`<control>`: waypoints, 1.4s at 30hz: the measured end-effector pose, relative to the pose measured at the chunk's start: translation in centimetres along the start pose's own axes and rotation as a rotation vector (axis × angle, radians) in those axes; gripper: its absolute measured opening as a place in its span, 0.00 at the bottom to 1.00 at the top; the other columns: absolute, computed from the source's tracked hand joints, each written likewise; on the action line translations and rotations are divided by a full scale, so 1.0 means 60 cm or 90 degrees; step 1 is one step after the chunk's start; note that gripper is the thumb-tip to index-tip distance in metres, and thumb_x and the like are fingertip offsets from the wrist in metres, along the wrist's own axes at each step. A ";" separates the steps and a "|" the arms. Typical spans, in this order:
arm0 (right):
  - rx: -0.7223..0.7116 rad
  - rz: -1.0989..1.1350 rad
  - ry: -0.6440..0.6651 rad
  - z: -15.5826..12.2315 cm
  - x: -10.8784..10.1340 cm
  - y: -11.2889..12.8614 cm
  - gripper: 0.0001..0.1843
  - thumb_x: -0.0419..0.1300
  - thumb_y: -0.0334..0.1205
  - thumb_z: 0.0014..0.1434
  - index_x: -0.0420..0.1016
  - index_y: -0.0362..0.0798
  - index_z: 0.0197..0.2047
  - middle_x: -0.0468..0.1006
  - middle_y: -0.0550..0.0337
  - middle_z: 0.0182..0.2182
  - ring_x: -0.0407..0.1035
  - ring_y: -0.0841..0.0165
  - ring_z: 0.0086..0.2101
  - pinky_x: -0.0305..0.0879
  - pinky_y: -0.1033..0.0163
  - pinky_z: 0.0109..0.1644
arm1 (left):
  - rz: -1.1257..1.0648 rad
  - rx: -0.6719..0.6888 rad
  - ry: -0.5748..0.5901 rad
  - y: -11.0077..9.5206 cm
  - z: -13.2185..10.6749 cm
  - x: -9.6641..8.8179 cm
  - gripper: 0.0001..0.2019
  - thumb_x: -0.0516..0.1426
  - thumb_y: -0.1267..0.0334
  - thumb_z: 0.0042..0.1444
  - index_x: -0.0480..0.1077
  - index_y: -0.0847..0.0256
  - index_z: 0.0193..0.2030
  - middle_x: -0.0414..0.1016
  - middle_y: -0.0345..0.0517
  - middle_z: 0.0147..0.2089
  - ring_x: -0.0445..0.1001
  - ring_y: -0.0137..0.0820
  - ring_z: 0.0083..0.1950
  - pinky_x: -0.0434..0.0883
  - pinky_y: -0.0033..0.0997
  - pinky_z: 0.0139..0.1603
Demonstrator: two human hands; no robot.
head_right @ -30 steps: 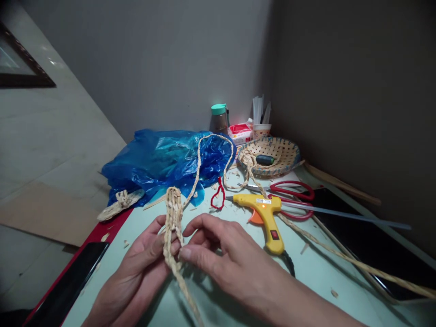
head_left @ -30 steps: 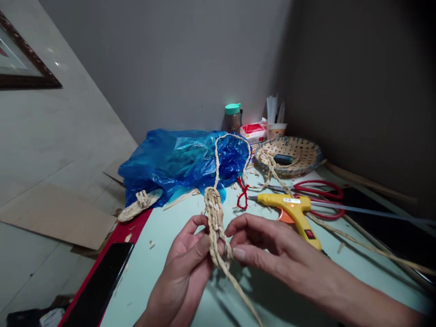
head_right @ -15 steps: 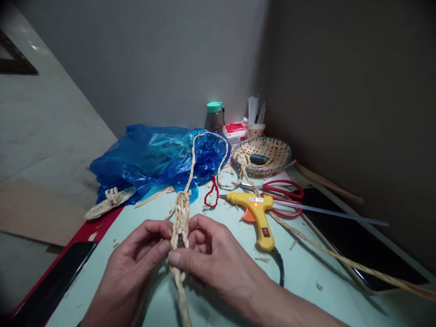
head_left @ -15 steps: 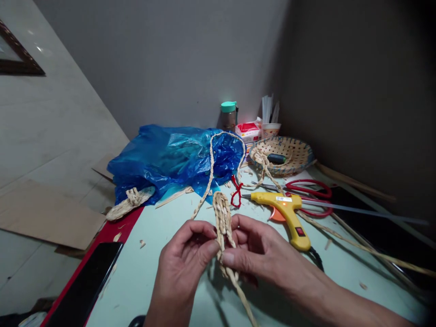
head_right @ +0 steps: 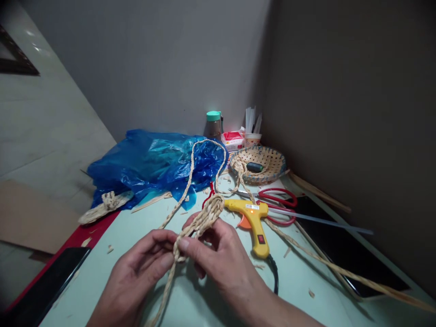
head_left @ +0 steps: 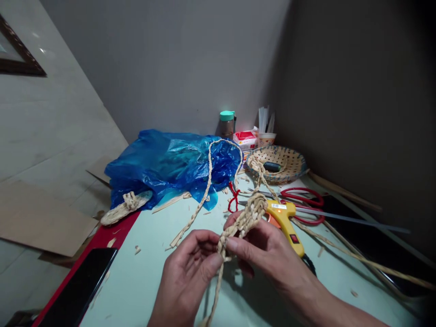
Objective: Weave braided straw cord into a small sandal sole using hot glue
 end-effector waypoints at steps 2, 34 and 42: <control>-0.019 0.019 0.005 -0.001 0.002 -0.002 0.22 0.73 0.52 0.54 0.72 0.44 0.38 0.71 0.63 0.30 0.60 0.75 0.23 0.61 0.71 0.24 | -0.003 -0.006 0.000 0.000 0.000 0.000 0.13 0.69 0.54 0.50 0.78 0.58 0.37 0.81 0.47 0.36 0.79 0.38 0.41 0.72 0.29 0.43; -0.299 -0.214 0.021 -0.028 0.020 0.027 0.08 0.60 0.38 0.66 0.72 0.46 0.34 0.70 0.61 0.32 0.68 0.69 0.34 0.63 0.65 0.38 | 0.481 0.386 -0.165 -0.050 -0.041 0.009 0.06 0.56 0.70 0.55 0.70 0.52 0.34 0.76 0.36 0.30 0.73 0.31 0.29 0.67 0.27 0.33; -0.146 -0.096 0.049 -0.013 0.016 -0.002 0.12 0.64 0.42 0.63 0.69 0.46 0.31 0.68 0.66 0.26 0.62 0.73 0.27 0.60 0.68 0.32 | 0.539 0.372 -0.129 -0.038 -0.040 0.015 0.08 0.53 0.67 0.59 0.69 0.54 0.29 0.68 0.38 0.25 0.68 0.33 0.28 0.64 0.31 0.35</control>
Point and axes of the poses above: each hand's wrist, its own z-axis towards the middle knuckle, its own x-axis out of the palm, y = z × x, the point moved 8 cm from there along z, towards the middle knuckle
